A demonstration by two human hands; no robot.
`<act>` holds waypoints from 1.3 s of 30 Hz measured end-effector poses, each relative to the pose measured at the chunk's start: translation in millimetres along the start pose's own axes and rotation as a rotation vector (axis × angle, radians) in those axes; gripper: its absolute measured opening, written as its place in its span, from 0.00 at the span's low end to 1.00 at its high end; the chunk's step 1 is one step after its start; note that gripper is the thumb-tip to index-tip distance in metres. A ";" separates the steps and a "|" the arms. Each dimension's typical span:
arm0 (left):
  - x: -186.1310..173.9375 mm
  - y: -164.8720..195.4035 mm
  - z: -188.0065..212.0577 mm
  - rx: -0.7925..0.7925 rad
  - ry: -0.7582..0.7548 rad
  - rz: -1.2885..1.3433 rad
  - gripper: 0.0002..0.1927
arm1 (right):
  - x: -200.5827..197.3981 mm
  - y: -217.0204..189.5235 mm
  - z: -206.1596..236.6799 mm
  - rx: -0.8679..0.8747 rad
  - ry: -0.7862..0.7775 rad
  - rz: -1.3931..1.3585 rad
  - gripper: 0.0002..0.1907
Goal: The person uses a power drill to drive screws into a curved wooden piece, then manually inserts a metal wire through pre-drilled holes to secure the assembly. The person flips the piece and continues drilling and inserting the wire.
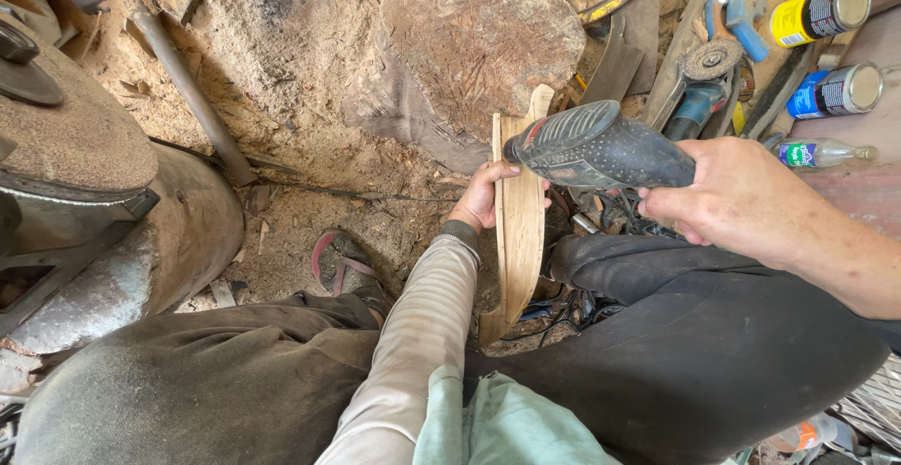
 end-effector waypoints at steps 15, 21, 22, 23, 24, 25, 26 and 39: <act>7.8 5.8 3.7 0.007 -0.032 -0.001 0.23 | -4.3 -9.0 -12.4 -0.029 0.000 0.177 0.16; 4.8 4.6 3.2 0.009 -0.032 0.012 0.22 | -2.1 -8.6 -13.4 0.001 -0.004 0.093 0.15; 4.4 4.1 3.2 0.008 -0.029 0.011 0.23 | -1.6 -8.1 -12.9 -0.013 -0.012 0.050 0.13; 4.0 3.7 3.2 0.009 -0.024 0.010 0.23 | -0.9 -7.5 -12.2 -0.028 -0.020 0.008 0.11; 3.5 3.6 3.2 0.010 -0.020 0.008 0.24 | -0.2 -7.2 -11.6 -0.043 -0.028 -0.035 0.09; 3.0 3.4 3.3 0.014 -0.014 0.012 0.24 | 0.6 -7.0 -11.4 -0.043 -0.027 -0.063 0.09; 2.7 3.1 3.3 0.017 -0.008 0.015 0.25 | 1.2 -7.0 -11.0 -0.041 -0.025 -0.092 0.10; 3.7 6.2 5.7 0.019 -0.018 0.010 0.24 | 5.9 -7.7 -8.6 -0.045 -0.031 -0.151 0.11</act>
Point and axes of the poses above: each hand's wrist, its own z-axis away from the middle knuckle, its own x-axis out of the palm, y = z × x, the point moved 2 cm from there along -z, towards the middle knuckle, and after that the axes turned 8 degrees about -z, right-handed, at the moved point
